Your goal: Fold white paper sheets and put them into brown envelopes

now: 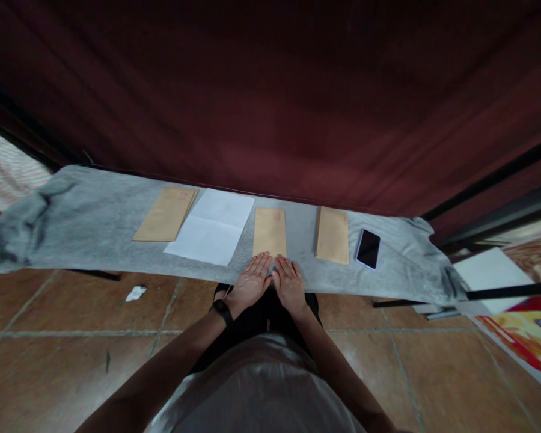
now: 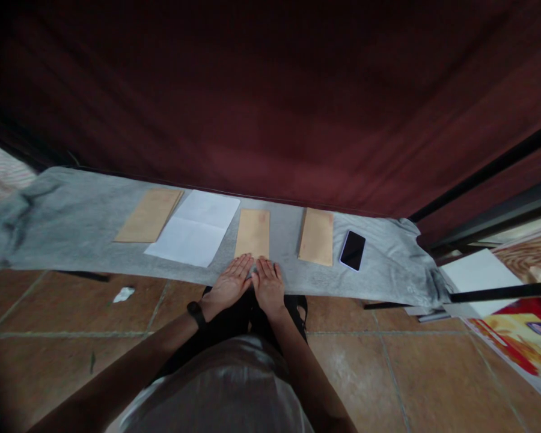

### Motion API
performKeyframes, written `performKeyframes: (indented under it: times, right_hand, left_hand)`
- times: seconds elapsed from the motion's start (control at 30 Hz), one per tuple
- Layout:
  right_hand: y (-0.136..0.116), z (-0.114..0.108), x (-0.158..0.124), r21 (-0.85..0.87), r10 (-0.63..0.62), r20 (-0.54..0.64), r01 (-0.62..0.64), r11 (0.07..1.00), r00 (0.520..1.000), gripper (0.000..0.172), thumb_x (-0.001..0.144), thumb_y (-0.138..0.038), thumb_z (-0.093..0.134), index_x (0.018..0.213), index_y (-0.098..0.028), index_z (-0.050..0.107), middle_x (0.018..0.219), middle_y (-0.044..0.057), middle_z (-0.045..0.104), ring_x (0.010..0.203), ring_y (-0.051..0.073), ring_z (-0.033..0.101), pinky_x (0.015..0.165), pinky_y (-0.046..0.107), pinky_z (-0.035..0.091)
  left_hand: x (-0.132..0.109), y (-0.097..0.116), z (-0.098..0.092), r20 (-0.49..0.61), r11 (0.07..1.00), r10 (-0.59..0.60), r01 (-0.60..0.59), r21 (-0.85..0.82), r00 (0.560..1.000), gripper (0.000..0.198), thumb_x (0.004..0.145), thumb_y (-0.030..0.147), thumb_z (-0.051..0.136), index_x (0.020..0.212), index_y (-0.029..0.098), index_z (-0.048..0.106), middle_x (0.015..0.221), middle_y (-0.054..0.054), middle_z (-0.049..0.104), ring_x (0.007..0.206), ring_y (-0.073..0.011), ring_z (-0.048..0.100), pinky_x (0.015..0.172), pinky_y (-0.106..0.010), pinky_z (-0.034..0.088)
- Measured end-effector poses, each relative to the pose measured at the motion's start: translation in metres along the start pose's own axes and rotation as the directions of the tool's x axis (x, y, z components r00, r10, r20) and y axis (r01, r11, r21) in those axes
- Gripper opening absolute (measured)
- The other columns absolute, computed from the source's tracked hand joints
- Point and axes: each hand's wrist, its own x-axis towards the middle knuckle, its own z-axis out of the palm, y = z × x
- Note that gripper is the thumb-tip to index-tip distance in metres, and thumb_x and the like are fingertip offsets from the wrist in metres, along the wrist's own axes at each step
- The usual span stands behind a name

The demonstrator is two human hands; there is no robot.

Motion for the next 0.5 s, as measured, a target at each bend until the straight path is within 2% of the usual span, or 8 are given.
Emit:
performKeyframes:
  times: [0.27, 0.4, 0.5]
  right_hand:
    - [0.009, 0.002, -0.004, -0.008, 0.023, -0.026, -0.023, 1.0, 0.999, 0.044, 0.106, -0.031, 0.038, 0.145, -0.015, 0.051, 0.149, 0.01, 0.053, 0.138, 0.023, 0.049, 0.12, 0.045, 0.029]
    - [0.004, 0.005, -0.003, -0.011, 0.03, -0.033, -0.03, 0.999, 0.999, 0.044, 0.106, -0.031, 0.038, 0.144, -0.013, 0.052, 0.15, 0.011, 0.051, 0.139, 0.025, 0.046, 0.12, 0.046, 0.029]
    - [0.0, 0.005, -0.001, -0.005, 0.003, -0.02, -0.003, 1.0, 1.0, 0.043, 0.105, -0.031, 0.04, 0.143, -0.016, 0.054, 0.152, 0.01, 0.05, 0.14, 0.025, 0.045, 0.12, 0.047, 0.028]
  left_hand:
    - [-0.012, -0.013, -0.009, -0.004, 0.997, -0.054, 0.054, 0.056, 0.999, 0.059, 0.101, 0.038, 0.039, 0.15, 0.005, 0.04, 0.157, -0.018, 0.038, 0.149, -0.0272, 0.03, 0.123, -0.045, 0.027]
    - [-0.005, -0.003, -0.009, -0.003, 0.994, -0.087, 0.087, 0.063, 0.996, 0.059, 0.101, 0.037, 0.039, 0.149, 0.004, 0.042, 0.156, -0.02, 0.04, 0.149, -0.028, 0.03, 0.123, -0.046, 0.026]
    - [0.002, 0.006, -0.006, 0.009, 0.996, -0.075, 0.075, 0.05, 0.997, 0.054, 0.1, 0.029, 0.038, 0.149, 0.006, 0.042, 0.157, -0.018, 0.04, 0.15, -0.0269, 0.03, 0.124, -0.048, 0.024]
